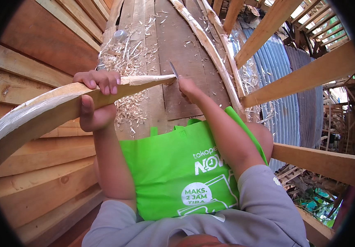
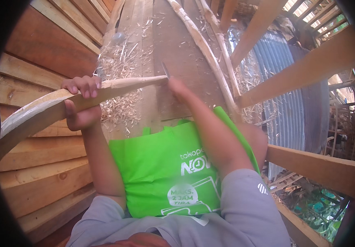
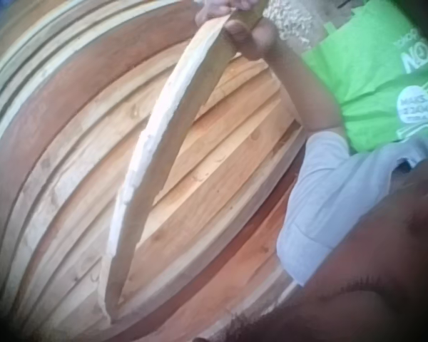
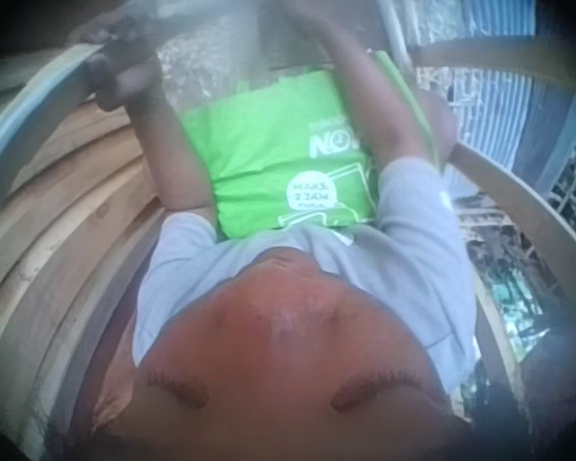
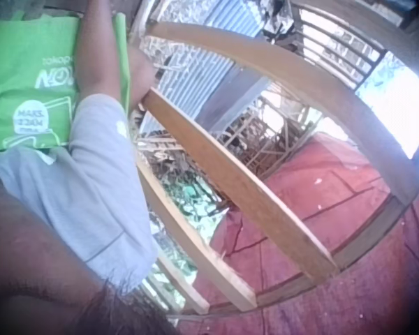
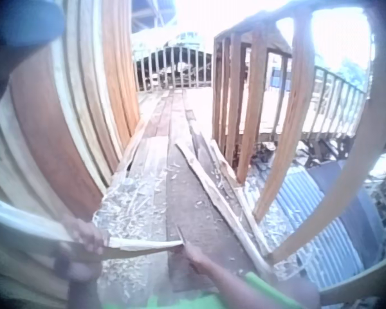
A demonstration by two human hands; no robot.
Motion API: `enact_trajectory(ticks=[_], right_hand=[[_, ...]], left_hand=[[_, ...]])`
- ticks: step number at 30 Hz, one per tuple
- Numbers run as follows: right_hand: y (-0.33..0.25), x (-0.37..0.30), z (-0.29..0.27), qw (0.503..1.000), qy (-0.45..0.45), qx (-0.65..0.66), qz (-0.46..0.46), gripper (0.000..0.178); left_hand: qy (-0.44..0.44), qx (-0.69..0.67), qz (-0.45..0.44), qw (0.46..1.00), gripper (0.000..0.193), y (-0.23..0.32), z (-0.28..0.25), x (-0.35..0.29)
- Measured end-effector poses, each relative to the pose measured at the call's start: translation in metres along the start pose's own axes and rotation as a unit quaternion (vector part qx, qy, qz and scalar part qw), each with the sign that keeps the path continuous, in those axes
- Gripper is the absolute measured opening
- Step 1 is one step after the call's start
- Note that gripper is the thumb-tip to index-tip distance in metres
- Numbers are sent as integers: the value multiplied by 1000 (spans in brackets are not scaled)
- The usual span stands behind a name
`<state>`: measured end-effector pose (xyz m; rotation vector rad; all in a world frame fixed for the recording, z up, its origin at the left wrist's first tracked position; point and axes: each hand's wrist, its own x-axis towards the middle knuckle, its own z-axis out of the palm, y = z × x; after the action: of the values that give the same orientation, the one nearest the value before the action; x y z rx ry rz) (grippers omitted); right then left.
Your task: The person is carving a piece of wood using a knife. They hold the wood in their left hand and use the knife in their right hand to shave off thin layers, creating wood shavings that fall onto a green bag placed on their lap.
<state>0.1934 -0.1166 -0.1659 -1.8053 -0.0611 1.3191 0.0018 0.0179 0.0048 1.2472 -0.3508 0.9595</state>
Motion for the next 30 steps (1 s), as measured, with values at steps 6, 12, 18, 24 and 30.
enact_trajectory(ticks=[6, 12, 18, 24, 30], right_hand=[[-1, -4, 13, 998, 32, 44, 36, 52], [-5, -4, 14, 997, 31, 43, 49, 51], [-15, -8, 8, 1000, -17, -3, 26, 43], [-15, -13, 20, 998, 19, 39, 55, 52], [-8, -2, 15, 998, 28, 48, 14, 38]], left_hand=[[33, 17, 6, 999, 27, 1, -1, -1], [39, 11, 17, 999, 32, 0, -3, -1], [8, 16, 3, 1000, 28, 2, -1, 2], [20, 8, 9, 1000, 30, 1, -3, 2], [5, 6, 7, 1000, 29, 1, -2, 4]])
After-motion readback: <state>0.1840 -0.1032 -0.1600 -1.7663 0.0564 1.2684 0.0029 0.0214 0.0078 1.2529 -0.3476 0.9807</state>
